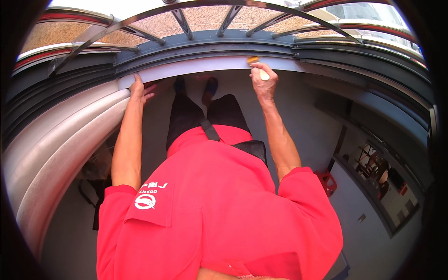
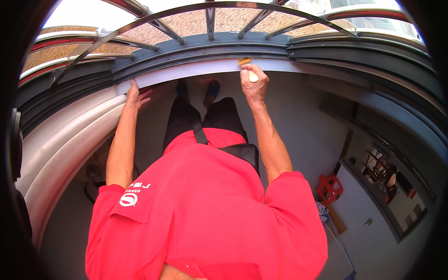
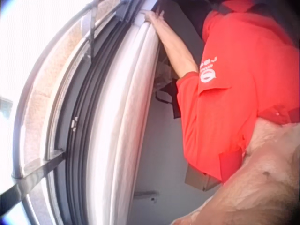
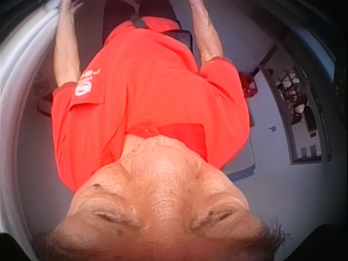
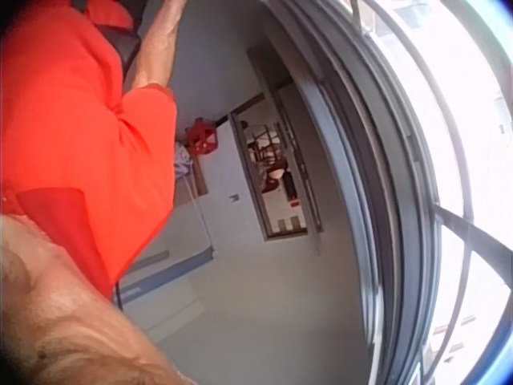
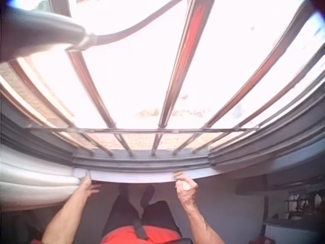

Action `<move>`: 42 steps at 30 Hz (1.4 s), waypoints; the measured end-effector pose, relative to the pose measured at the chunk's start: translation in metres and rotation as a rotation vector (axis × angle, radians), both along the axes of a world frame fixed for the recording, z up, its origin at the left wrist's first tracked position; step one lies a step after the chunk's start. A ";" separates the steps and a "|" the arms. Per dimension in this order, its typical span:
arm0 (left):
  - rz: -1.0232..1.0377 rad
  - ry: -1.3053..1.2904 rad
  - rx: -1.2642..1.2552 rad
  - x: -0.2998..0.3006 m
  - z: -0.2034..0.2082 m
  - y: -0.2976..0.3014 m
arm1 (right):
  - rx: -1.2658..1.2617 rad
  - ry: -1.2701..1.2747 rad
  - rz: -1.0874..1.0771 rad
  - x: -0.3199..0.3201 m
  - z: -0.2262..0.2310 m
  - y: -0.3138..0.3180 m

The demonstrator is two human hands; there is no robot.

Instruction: The person cleans the window frame using a small brush and a hair dryer. They first wipe the frame with the brush, then plug in and use the hair dryer to blow air along the frame while continuing to brush.

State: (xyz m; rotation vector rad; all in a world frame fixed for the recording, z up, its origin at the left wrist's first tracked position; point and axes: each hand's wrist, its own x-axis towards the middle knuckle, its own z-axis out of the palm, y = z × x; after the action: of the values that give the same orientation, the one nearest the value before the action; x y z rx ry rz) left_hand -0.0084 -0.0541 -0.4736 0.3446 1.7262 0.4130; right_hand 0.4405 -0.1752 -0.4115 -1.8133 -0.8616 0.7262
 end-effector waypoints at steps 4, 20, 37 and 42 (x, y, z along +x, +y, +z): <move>0.005 0.013 -0.008 -0.003 0.001 0.006 | 0.093 0.243 0.259 -0.067 0.014 0.029; 0.027 -0.015 -0.033 -0.004 -0.002 0.004 | 0.119 0.365 0.271 -0.075 0.045 0.036; 0.006 0.006 -0.015 0.001 0.005 0.005 | 0.014 0.007 -0.156 0.046 0.034 0.024; -0.004 -0.026 -0.014 -0.002 0.000 0.005 | -0.263 -0.032 -0.212 0.118 0.041 0.045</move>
State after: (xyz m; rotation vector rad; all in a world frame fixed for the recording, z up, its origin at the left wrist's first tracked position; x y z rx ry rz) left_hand -0.0101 -0.0494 -0.4737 0.3312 1.7016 0.4003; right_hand 0.5587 -0.1307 -0.3700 -2.1178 -0.6032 0.7003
